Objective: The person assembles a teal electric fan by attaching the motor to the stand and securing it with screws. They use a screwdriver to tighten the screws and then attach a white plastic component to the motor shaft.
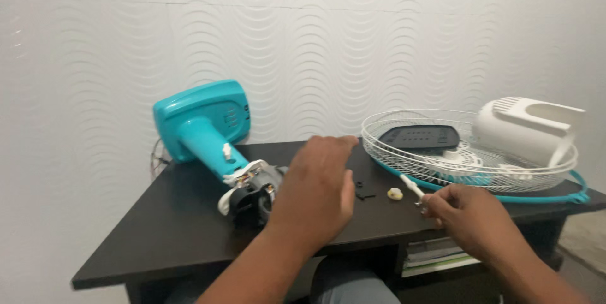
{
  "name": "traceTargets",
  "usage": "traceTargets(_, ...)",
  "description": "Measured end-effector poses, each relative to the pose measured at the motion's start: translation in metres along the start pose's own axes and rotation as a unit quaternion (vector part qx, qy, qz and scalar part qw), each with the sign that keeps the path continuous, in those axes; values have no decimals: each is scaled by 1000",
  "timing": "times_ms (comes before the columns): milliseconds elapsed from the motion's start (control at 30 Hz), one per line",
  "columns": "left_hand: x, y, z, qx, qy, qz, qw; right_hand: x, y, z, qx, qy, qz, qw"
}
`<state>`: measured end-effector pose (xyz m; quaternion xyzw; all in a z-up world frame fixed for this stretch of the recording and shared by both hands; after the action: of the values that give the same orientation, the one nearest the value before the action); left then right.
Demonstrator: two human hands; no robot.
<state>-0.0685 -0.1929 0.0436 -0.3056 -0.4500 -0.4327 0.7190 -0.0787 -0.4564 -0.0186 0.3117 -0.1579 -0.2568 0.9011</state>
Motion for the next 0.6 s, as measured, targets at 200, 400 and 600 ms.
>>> traceTargets(200,24,13,-124,-31,263,176,948,-20,0,14,75,-56,53,994)
traceTargets(400,21,37,-180,-15,347,214,913,-27,4,30,68,-78,67,992)
traceTargets(600,21,48,-186,-55,340,220,913,-31,3,32,72,-84,69,992)
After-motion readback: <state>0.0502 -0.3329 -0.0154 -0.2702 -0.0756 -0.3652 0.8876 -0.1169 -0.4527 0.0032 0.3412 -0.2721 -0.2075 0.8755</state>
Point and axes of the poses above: each hand's wrist, its own x-axis towards the middle knuckle, its own z-axis out of the back of the hand, y = z × x, the point moved 6 cm from there along x, towards the middle knuckle
